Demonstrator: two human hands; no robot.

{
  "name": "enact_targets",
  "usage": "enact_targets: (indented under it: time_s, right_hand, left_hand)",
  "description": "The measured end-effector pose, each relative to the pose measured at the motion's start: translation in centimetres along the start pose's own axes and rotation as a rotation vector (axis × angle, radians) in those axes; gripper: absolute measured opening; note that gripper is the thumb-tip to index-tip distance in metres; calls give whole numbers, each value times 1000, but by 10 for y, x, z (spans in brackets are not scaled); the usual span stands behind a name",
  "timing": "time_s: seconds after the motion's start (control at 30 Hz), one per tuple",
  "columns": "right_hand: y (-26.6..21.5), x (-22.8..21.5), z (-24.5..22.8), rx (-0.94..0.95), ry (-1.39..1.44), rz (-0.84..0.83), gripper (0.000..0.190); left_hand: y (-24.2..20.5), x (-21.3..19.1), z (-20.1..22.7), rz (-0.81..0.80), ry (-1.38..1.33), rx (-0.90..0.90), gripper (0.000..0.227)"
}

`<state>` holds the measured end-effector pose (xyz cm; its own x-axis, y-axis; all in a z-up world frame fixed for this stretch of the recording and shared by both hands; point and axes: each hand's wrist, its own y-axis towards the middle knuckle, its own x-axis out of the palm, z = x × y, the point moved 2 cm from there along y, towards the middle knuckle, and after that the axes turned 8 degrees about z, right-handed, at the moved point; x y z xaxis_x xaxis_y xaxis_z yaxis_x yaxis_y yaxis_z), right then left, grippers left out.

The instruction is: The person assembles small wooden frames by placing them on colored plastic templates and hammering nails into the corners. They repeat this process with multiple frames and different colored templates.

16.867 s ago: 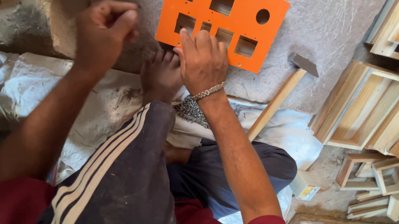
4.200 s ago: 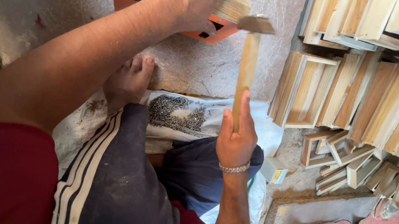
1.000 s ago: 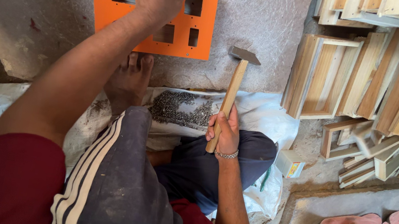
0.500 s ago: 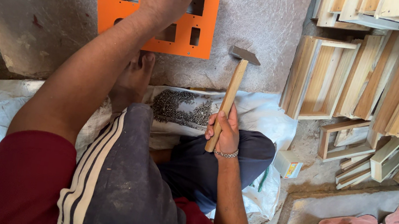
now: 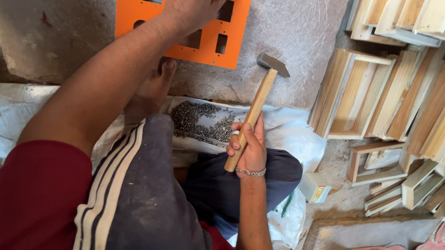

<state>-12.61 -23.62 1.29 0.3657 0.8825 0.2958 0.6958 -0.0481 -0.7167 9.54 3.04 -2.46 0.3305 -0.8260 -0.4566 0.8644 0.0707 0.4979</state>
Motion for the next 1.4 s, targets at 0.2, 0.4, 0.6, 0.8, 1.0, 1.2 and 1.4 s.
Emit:
enact_targets:
  time_s: [0.2, 0.4, 0.6, 0.8, 1.0, 1.2, 1.4]
  right_hand:
    - [-11, 21, -10, -278, -440, 152, 74]
    - [-12, 55, -32, -636, -808, 137, 69]
    - [7, 88, -50, -1033, -1166, 105, 57]
    - [27, 100, -55, -1004, -1232, 92, 57]
    - [29, 103, -54, -987, -1291, 109, 59]
    - [29, 100, -55, -1011, -1274, 147, 58]
    - [33, 98, -49, -918, -1312, 185, 59]
  left_hand:
    - [1, 0, -1, 39, -9, 31, 3]
    - [2, -1, -1, 25, -13, 21, 13]
    - [3, -4, 3, -21, -22, -56, 35]
    - [1, 0, -1, -3, -16, -93, 22]
    - [-6, 4, -9, -17, -25, -172, 16]
    - [-5, 10, -11, 2, -40, -190, 16]
    - [-4, 11, -12, -2, -58, -239, 12]
